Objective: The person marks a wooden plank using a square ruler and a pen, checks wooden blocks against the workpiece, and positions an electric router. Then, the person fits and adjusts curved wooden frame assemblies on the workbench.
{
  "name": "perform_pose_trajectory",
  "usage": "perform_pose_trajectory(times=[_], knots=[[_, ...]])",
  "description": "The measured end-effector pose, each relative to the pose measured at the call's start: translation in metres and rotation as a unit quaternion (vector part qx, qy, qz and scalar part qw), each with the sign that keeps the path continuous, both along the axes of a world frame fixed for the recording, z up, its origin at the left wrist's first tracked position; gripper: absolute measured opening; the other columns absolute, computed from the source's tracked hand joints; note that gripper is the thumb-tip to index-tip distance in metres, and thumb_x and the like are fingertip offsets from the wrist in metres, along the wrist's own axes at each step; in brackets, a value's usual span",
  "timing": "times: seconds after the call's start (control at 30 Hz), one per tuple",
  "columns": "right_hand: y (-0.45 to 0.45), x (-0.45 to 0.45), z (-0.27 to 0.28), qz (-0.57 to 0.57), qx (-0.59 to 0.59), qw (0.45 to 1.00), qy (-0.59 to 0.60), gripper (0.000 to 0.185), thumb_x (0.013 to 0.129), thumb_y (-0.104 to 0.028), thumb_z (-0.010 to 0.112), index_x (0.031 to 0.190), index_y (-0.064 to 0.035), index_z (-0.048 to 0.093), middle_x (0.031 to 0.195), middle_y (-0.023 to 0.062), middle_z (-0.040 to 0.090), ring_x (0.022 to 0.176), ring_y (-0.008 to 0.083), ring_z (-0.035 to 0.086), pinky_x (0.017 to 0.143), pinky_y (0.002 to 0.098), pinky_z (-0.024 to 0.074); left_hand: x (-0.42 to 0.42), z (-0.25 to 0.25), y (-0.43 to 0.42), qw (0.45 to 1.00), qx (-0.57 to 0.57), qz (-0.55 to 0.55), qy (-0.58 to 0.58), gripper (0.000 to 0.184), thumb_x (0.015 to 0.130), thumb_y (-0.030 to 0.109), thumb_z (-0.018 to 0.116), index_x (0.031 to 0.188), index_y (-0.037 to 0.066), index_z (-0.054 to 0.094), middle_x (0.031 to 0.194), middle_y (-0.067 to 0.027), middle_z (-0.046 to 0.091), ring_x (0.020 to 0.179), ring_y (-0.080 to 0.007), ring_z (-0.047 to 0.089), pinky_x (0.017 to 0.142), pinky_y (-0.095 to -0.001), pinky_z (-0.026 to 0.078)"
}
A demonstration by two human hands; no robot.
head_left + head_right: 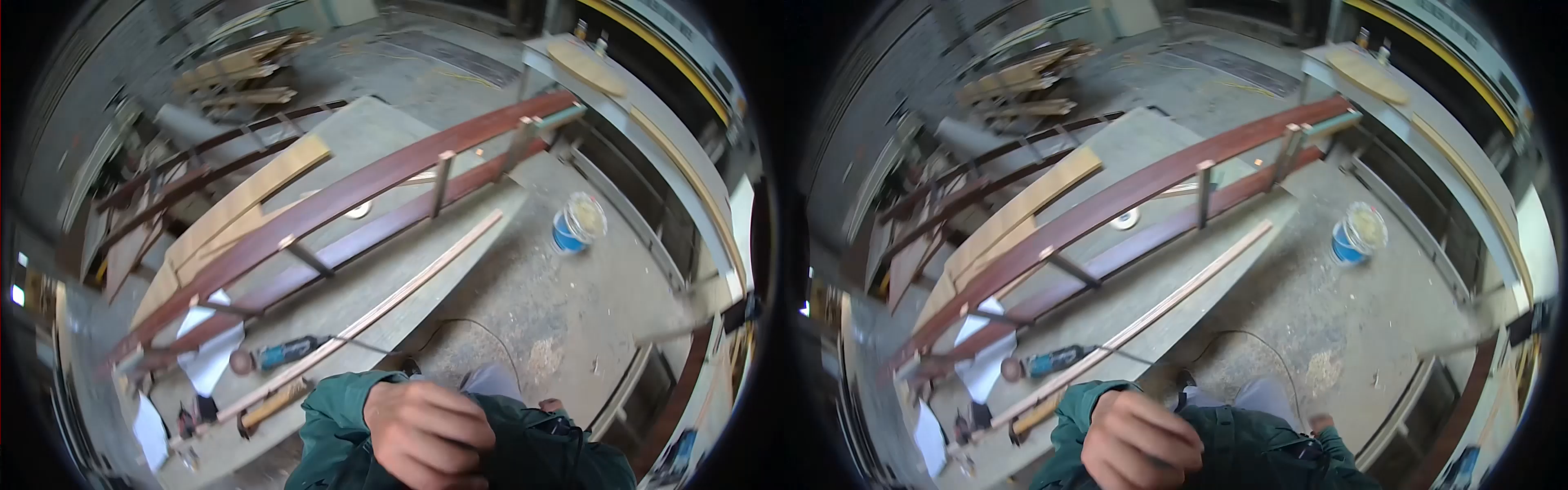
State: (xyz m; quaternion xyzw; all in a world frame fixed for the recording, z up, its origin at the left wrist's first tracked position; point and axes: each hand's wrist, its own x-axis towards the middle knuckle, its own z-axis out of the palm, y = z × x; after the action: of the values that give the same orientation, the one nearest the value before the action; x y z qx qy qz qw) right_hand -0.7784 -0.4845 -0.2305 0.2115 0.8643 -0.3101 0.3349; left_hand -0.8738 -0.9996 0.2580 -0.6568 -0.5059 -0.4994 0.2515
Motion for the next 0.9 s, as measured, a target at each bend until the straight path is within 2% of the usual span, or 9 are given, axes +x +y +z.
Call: perform_pose_trajectory(times=[0.07,0.2,0.33,0.57,0.67,0.7,0.73,0.77,0.9], knots=[[0.002,0.008,0.024,-0.196,-0.035,0.980,-0.007,0.021,0.080,-0.022,0.064,0.089,-0.0038,0.067,0.072,0.0097,0.063,0.053,0.0249,0.062,0.041,0.0359,0.0462,-0.037,-0.021,0.008,0.997,-0.017,0.023,-0.079,0.012,0.083,0.011,0.063,0.075,0.003,0.066,0.074,-0.0080,0.059,0.068,-0.0270,0.061,0.062,-0.0361,0.052],[-0.007,0.001,0.015,-0.414,-0.128,0.901,0.005,0.018,0.082,-0.021,0.060,0.091,-0.0056,0.063,0.075,0.0072,0.062,0.054,0.0220,0.062,0.041,0.0335,0.0444,-0.114,-0.098,0.044,0.927,-0.086,0.060,-0.360,0.009,0.081,0.008,0.067,0.084,-0.001,0.066,0.076,-0.0107,0.061,0.072,-0.0278,0.058,0.065,-0.0346,0.048],[0.038,-0.007,-0.068,-0.082,-0.206,0.961,0.164,0.020,0.085,-0.024,0.056,0.094,-0.0083,0.064,0.077,0.0069,0.062,0.055,0.0220,0.062,0.042,0.0337,0.0453,-0.176,-0.143,0.118,0.904,-0.147,0.055,-0.397,0.009,0.079,0.007,0.068,0.086,0.003,0.065,0.078,-0.0094,0.062,0.070,-0.0256,0.059,0.061,-0.0328,0.045],[0.110,-0.139,-0.012,-0.350,-0.192,0.916,0.045,0.020,0.081,-0.026,0.059,0.086,-0.0067,0.063,0.075,0.0064,0.059,0.056,0.0225,0.061,0.042,0.0343,0.0434,-0.295,-0.165,0.247,0.887,-0.241,0.140,-0.368,0.009,0.082,0.016,0.066,0.089,0.009,0.066,0.079,-0.0059,0.062,0.071,-0.0260,0.060,0.061,-0.0347,0.048],[0.202,-0.182,-0.051,-0.302,-0.159,0.940,0.011,0.014,0.077,-0.019,0.065,0.081,-0.0064,0.060,0.077,0.0082,0.062,0.064,0.0245,0.065,0.050,0.0430,0.0487,-0.339,-0.141,0.274,0.884,-0.213,0.206,-0.362,0.010,0.080,0.014,0.069,0.086,0.007,0.066,0.076,-0.0075,0.062,0.070,-0.0260,0.060,0.062,-0.0340,0.048],[0.229,-0.203,-0.050,-0.017,0.024,0.996,0.080,0.018,0.071,-0.020,0.068,0.082,-0.0073,0.060,0.080,0.0093,0.061,0.072,0.0275,0.063,0.059,0.0433,0.0497,-0.355,-0.132,0.278,0.887,-0.195,0.248,-0.338,0.012,0.077,0.013,0.071,0.086,0.006,0.067,0.076,-0.0087,0.062,0.070,-0.0264,0.060,0.062,-0.0342,0.048],[0.251,-0.226,-0.053,0.270,0.201,0.932,0.133,0.023,0.066,-0.020,0.072,0.083,-0.0082,0.061,0.082,0.0105,0.061,0.080,0.0305,0.062,0.068,0.0436,0.0506,-0.371,-0.131,0.278,0.881,-0.191,0.292,-0.319,0.013,0.076,0.013,0.072,0.085,0.005,0.067,0.077,-0.0095,0.062,0.071,-0.0280,0.059,0.063,-0.0352,0.048],[0.267,-0.256,-0.064,0.267,0.227,0.926,0.143,0.027,0.059,-0.021,0.074,0.079,-0.0102,0.060,0.083,0.0126,0.061,0.083,0.0349,0.060,0.068,0.0483,0.0481,-0.390,-0.127,0.277,0.873,-0.185,0.332,-0.305,0.013,0.075,0.012,0.072,0.084,0.004,0.067,0.077,-0.0106,0.062,0.073,-0.0283,0.059,0.064,-0.0355,0.048],[0.256,-0.408,-0.059,-0.200,-0.044,0.945,0.254,0.024,0.083,-0.022,0.062,0.094,-0.0010,0.065,0.071,0.0044,0.061,0.062,0.0113,0.055,0.053,0.0294,0.0472,-0.459,-0.096,0.266,0.802,-0.151,0.530,-0.229,0.016,0.075,0.006,0.069,0.089,0.002,0.064,0.084,-0.0127,0.060,0.085,-0.0288,0.057,0.073,-0.0356,0.046]])
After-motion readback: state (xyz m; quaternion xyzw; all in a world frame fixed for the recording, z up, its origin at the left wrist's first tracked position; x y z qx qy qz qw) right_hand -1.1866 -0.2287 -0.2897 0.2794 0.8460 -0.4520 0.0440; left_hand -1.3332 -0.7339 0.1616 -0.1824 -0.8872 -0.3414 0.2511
